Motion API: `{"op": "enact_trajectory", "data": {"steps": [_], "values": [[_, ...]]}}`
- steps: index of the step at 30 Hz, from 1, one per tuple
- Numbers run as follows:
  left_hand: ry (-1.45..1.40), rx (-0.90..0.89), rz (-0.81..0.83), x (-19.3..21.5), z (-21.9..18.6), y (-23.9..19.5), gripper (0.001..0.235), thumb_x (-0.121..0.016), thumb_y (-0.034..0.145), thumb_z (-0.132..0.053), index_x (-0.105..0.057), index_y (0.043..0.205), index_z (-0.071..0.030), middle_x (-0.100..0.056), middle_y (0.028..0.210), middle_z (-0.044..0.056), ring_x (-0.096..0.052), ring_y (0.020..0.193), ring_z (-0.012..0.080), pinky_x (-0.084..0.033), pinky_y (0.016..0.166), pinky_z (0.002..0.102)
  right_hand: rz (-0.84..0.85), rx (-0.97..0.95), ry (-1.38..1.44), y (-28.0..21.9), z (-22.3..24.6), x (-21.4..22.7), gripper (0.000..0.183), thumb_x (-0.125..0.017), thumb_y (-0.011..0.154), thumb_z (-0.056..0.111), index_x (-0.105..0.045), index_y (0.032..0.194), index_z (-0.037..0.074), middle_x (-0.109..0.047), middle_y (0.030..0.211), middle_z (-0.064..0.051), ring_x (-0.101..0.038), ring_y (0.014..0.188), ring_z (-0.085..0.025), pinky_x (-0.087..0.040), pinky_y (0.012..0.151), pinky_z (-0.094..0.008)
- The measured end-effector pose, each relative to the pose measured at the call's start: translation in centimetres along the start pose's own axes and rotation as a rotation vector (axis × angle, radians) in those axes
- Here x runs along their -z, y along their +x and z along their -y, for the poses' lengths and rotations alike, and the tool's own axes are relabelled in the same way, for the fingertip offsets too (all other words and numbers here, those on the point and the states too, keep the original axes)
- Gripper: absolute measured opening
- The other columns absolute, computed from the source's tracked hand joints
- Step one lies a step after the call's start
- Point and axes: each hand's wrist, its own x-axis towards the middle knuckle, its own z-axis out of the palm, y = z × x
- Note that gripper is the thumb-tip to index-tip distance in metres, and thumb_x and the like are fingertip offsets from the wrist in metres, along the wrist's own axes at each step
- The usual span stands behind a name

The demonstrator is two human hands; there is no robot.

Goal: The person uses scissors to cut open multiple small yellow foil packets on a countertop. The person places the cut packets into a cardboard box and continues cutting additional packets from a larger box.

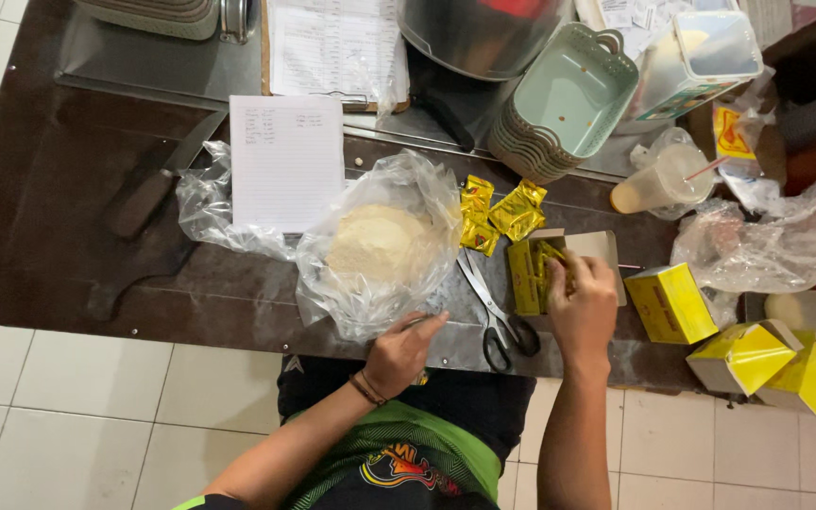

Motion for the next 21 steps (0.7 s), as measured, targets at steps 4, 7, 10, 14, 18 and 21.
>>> {"op": "enact_trajectory", "data": {"steps": [4, 7, 10, 14, 18, 21], "values": [[0.088, -0.132, -0.023, 0.0, 0.2, -0.6, 0.020, -0.061, 0.089, 0.006, -0.057, 0.107, -0.001, -0.070, 0.132, 0.022, -0.074, 0.108, 0.0344, -0.058, 0.101, 0.038, 0.001, -0.018, 0.090, -0.2, 2.3, 1.6, 0.015, -0.076, 0.095, 0.012, -0.075, 0.108, 0.004, -0.069, 0.101, -0.016, -0.066, 0.087, -0.030, -0.054, 0.075, -0.040], [-0.007, -0.129, -0.016, 0.7, -0.8, 0.1, 0.024, -0.063, 0.094, 0.004, -0.048, 0.112, -0.004, -0.064, 0.142, 0.023, -0.074, 0.109, 0.0310, -0.058, 0.103, 0.039, 0.341, 0.103, 0.342, -1.2, 4.7, 2.7, 0.007, -0.073, 0.088, 0.009, -0.075, 0.094, 0.010, -0.071, 0.094, -0.011, -0.069, 0.085, -0.027, -0.056, 0.076, -0.039], [-0.057, -0.049, 0.032, 2.2, -3.1, 1.0, 0.044, -0.066, 0.090, -0.001, -0.049, 0.131, -0.002, -0.056, 0.152, 0.021, -0.068, 0.117, 0.0361, -0.054, 0.104, 0.040, 0.886, 0.491, 0.485, -3.2, 6.9, 3.6, 0.023, -0.076, 0.077, 0.013, -0.070, 0.098, 0.005, -0.070, 0.099, -0.016, -0.066, 0.095, -0.037, -0.053, 0.083, -0.045], [-0.009, -0.112, 0.223, 5.0, -5.5, 2.4, 0.071, -0.072, 0.079, -0.014, -0.045, 0.144, -0.003, -0.044, 0.158, 0.021, -0.057, 0.135, 0.0369, -0.041, 0.119, 0.049, 0.967, 0.729, 0.450, -6.8, 8.9, 3.3, 0.023, -0.067, 0.088, 0.014, -0.062, 0.103, -0.004, -0.065, 0.109, -0.023, -0.063, 0.106, -0.040, -0.048, 0.094, -0.047], [0.116, -0.147, 0.346, 7.0, -7.3, 4.2, 0.077, -0.072, 0.083, -0.022, -0.041, 0.151, -0.003, -0.046, 0.157, 0.020, -0.052, 0.141, 0.0346, -0.028, 0.127, 0.056, 0.926, 0.875, 0.433, -7.5, 8.6, 2.9, 0.021, -0.064, 0.083, 0.010, -0.061, 0.099, -0.004, -0.064, 0.108, -0.025, -0.060, 0.111, -0.042, -0.045, 0.099, -0.048], [0.271, -0.189, 0.408, 7.6, -8.5, 5.1, 0.081, -0.072, 0.081, -0.027, -0.043, 0.153, -0.005, -0.048, 0.153, 0.018, -0.053, 0.140, 0.0326, -0.028, 0.126, 0.056, 0.976, 0.922, 0.395, -7.7, 8.0, 2.9, 0.023, -0.063, 0.078, 0.008, -0.061, 0.097, -0.005, -0.065, 0.101, -0.026, -0.061, 0.104, -0.042, -0.047, 0.095, -0.048]]}}
